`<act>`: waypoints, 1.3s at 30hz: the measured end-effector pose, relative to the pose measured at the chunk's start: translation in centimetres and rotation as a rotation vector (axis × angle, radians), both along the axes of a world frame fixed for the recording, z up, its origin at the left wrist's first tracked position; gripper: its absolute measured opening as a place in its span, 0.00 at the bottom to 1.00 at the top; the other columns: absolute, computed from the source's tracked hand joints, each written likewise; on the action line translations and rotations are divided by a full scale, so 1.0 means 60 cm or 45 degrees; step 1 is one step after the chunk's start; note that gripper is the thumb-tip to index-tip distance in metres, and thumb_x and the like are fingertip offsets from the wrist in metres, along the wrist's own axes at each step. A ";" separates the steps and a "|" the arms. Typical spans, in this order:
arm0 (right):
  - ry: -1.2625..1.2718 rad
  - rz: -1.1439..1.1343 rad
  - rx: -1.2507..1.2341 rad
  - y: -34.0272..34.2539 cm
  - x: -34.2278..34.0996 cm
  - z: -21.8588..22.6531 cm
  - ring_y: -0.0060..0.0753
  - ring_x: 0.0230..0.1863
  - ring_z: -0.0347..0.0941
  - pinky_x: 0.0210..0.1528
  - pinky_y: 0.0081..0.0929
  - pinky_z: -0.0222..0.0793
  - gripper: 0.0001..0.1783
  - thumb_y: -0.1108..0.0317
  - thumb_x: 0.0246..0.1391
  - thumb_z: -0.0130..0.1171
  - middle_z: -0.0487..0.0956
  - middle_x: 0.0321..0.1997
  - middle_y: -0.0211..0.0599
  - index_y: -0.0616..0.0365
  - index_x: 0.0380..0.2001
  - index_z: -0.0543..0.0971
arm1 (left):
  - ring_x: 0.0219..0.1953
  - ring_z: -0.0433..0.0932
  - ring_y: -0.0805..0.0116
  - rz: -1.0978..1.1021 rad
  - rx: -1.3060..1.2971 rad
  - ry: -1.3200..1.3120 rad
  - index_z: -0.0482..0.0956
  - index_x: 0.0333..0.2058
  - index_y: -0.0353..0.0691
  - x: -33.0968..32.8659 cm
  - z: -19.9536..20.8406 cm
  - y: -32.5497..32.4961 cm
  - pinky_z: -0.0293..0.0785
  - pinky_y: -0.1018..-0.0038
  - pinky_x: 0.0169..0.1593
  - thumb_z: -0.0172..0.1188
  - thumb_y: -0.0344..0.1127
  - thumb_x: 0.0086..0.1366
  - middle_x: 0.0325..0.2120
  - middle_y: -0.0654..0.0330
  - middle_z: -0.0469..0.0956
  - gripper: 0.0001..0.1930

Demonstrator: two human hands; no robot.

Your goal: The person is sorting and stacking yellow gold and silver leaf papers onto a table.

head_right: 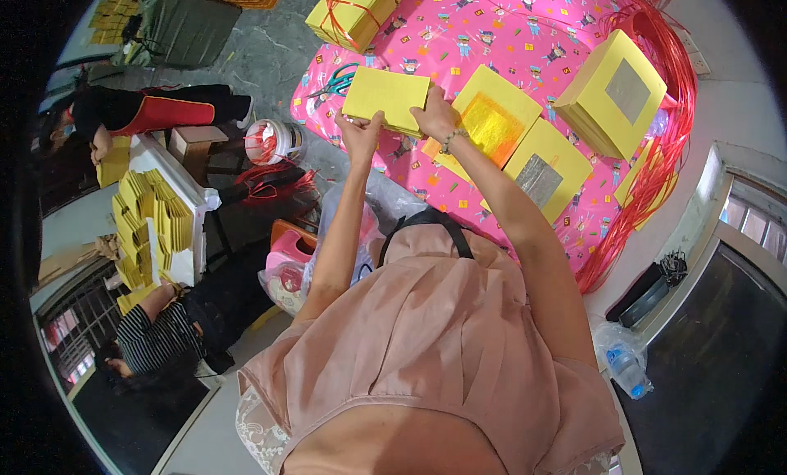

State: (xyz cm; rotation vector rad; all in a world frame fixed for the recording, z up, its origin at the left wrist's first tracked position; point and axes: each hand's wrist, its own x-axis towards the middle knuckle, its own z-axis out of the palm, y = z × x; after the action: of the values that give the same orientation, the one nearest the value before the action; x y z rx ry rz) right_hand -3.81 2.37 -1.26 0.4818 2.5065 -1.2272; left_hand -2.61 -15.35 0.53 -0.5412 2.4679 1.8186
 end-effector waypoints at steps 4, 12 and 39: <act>-0.038 -0.009 0.097 0.007 0.001 -0.009 0.41 0.37 0.78 0.40 0.37 0.72 0.30 0.56 0.48 0.64 0.78 0.35 0.40 0.63 0.48 0.66 | 0.50 0.73 0.51 -0.104 -0.544 0.215 0.50 0.63 0.25 0.004 0.014 0.007 0.68 0.58 0.54 0.72 0.41 0.49 0.47 0.35 0.70 0.50; 0.054 -0.027 -0.074 0.005 0.024 0.043 0.43 0.38 0.80 0.41 0.38 0.73 0.29 0.56 0.49 0.65 0.81 0.37 0.43 0.63 0.48 0.68 | 0.68 0.45 0.31 -0.661 -1.119 0.449 0.70 0.61 0.58 0.007 -0.028 -0.003 0.43 0.39 0.66 0.56 0.39 0.61 0.66 0.44 0.55 0.27; 0.720 0.333 0.643 0.109 0.318 0.041 0.38 0.51 0.68 0.53 0.35 0.65 0.24 0.63 0.44 0.66 0.73 0.47 0.35 0.56 0.46 0.75 | 0.69 0.40 0.31 -0.823 -1.002 0.442 0.63 0.64 0.55 -0.016 -0.034 -0.016 0.36 0.41 0.67 0.46 0.57 0.69 0.68 0.41 0.48 0.28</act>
State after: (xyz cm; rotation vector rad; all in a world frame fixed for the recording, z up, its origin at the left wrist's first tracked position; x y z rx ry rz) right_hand 15.24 8.90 1.20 -0.1220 3.2395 -0.6840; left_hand -3.60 -16.29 -1.50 0.5857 3.0097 0.7214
